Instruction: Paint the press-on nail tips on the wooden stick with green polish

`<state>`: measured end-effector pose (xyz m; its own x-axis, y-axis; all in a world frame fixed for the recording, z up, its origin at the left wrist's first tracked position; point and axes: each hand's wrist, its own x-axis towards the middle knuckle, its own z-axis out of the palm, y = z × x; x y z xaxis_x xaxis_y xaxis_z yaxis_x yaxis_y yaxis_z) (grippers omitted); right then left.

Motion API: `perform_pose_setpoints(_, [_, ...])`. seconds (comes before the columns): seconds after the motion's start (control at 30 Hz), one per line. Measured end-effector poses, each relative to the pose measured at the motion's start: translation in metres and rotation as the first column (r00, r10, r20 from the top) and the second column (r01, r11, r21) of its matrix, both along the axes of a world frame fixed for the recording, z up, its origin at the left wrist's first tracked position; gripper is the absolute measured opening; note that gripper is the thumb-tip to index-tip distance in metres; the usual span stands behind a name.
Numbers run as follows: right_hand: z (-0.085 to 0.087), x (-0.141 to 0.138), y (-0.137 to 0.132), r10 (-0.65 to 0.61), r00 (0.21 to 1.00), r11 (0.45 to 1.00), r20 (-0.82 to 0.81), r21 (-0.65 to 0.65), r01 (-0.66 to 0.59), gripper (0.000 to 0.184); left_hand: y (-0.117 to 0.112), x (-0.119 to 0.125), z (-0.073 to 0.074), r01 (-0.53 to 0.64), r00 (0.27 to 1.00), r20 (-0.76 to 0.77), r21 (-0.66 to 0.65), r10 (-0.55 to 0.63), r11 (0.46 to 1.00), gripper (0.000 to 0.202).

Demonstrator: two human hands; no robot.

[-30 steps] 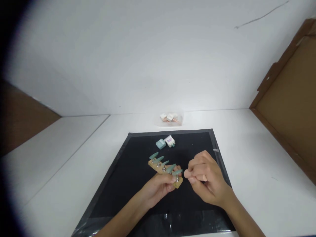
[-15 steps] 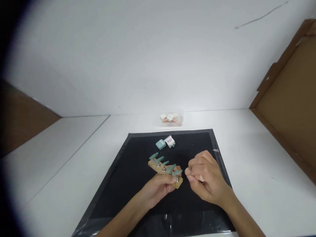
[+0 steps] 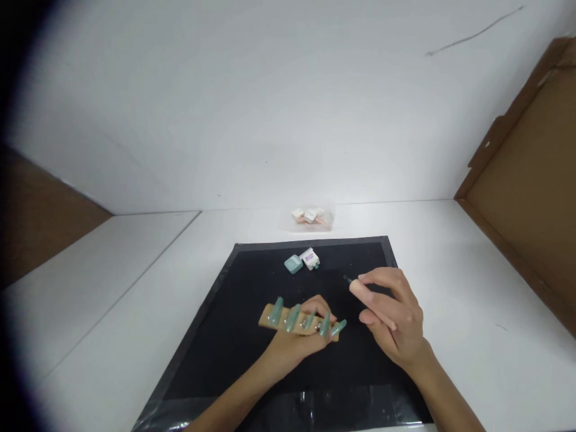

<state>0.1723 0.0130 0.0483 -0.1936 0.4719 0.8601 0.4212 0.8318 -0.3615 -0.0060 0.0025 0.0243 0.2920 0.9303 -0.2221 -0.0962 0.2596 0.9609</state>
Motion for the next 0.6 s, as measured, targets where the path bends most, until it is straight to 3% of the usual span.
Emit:
perform_pose_setpoints(0.1, [-0.004, 0.004, -0.001, -0.088, 0.995, 0.994, -0.039, 0.066, 0.09, 0.034, -0.001, 0.001, 0.0, -0.029, 0.98, -0.18, 0.279, 0.082, 0.96, 0.016])
perform_pose_setpoints(0.2, [-0.004, 0.008, -0.001, -0.133, 0.984, 0.987, -0.115, 0.075, 0.142, 0.031, -0.003, 0.0, -0.003, -0.018, 0.97, -0.216, 0.396, 0.112, 0.918, 0.014])
perform_pose_setpoints(0.33, [-0.001, 0.005, 0.0, -0.095, 0.932, 0.995, -0.35, -0.031, 0.09, 0.015, -0.007, -0.003, -0.01, 0.017, 0.962, -0.241, 0.529, 0.131, 0.848, 0.013])
perform_pose_setpoints(0.4, [-0.003, 0.001, 0.0, -0.103, 0.865, 0.992, -0.49, -0.11, 0.056, 0.006, -0.008, -0.005, -0.013, 0.021, 0.962, -0.226, 0.615, 0.151, 0.789, 0.015])
perform_pose_setpoints(0.47, [-0.009, -0.004, -0.001, -0.14, 0.766, 0.974, -0.627, -0.227, -0.008, 0.008, -0.008, -0.005, -0.015, 0.003, 0.962, -0.204, 0.674, 0.182, 0.739, 0.015])
perform_pose_setpoints(0.53, [-0.018, -0.01, -0.003, -0.238, 0.628, 0.904, -0.741, -0.406, -0.136, 0.016, -0.008, -0.005, -0.016, -0.015, 0.959, -0.194, 0.692, 0.206, 0.722, 0.014])
perform_pose_setpoints(0.6, [-0.028, -0.015, -0.004, -0.283, 0.593, 0.874, -0.754, -0.458, -0.165, 0.02, -0.008, -0.004, -0.016, -0.038, 0.956, -0.189, 0.682, 0.226, 0.731, 0.012])
